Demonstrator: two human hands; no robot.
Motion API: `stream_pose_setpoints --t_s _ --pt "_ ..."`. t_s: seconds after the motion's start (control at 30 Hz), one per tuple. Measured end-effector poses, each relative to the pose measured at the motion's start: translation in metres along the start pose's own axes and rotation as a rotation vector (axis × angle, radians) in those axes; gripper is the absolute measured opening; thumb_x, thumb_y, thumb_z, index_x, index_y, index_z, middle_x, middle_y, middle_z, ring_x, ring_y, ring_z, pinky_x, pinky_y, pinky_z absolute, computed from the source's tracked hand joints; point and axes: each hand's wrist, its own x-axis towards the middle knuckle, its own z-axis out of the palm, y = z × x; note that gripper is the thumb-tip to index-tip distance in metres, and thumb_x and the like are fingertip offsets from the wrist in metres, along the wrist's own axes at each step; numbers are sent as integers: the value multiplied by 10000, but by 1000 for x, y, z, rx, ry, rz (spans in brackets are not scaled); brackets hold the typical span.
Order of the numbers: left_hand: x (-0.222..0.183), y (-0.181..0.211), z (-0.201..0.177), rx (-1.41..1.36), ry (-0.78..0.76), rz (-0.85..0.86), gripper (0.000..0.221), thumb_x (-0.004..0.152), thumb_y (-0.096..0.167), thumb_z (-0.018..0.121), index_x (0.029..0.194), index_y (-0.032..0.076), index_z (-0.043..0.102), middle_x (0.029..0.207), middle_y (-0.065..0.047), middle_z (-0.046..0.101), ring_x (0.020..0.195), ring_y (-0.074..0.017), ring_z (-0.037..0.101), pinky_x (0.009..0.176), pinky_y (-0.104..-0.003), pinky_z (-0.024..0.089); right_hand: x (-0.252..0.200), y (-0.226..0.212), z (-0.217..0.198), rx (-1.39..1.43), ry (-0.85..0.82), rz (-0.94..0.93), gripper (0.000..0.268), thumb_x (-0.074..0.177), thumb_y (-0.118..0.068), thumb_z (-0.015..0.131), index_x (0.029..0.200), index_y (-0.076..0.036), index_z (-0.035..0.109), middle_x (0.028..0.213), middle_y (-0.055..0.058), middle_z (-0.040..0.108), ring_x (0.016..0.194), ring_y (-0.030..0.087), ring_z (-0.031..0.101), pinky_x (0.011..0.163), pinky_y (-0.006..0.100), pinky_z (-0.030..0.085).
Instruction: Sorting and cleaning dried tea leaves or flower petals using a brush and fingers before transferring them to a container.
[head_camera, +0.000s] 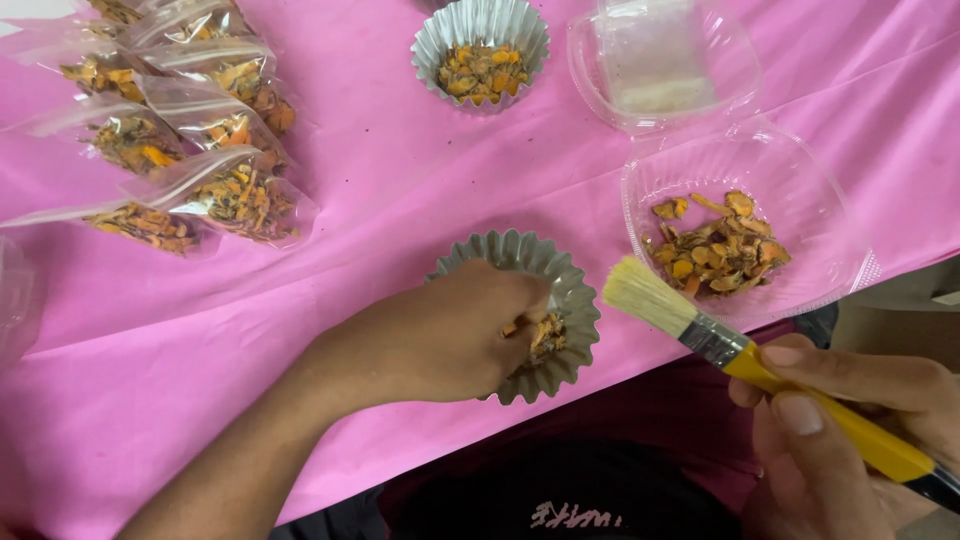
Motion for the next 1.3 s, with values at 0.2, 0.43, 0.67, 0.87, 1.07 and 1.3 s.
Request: stream_pose_setpoints --t_s 0.2,0.43,0.67,0.87,1.07,1.3 --pt "-5 -19 4 -485 234 68 160 929 80 583 775 97 623 654 4 595 577 -103 548 500 -283 417 -6 -9 12 -27 -21 -101 216 942 -31 558 1073 123 635 841 240 709 660 211 709 614 203 505" --pt "-10 -15 3 -672 308 145 186 941 -14 548 784 83 569 632 7 534 515 -83 462 400 -256 369 -4 0 19 -73 -141 -284 226 916 -135 602 1084 -15 694 841 104 772 607 82 733 594 153 536" --pt "-11 -9 2 -636 380 40 210 878 -24 580 728 117 539 637 27 519 554 -78 432 465 -257 343 -7 -11 17 -250 -192 -257 160 858 -202 704 994 -169 783 899 -29 821 713 40 805 747 150 574" --pt "-7 -11 6 -681 450 85 263 851 -78 586 703 123 505 617 32 494 543 -67 397 444 -255 310 6 -2 22 -99 -265 -402 220 932 -165 601 1126 -91 673 882 10 815 565 -11 726 523 113 539" --pt "-4 -14 7 -739 461 89 233 889 -29 621 721 110 539 626 40 494 566 -60 419 471 -263 319 -6 -17 11 -106 -239 -253 334 941 -123 575 1267 -73 632 1029 53 802 479 -33 533 512 77 451" --pt "-6 -16 11 -812 445 208 238 808 -116 537 726 107 520 625 38 465 551 -62 378 438 -258 282 2 -9 15 283 -86 -236 187 945 -85 535 1044 64 593 870 252 697 379 69 435 443 158 385"
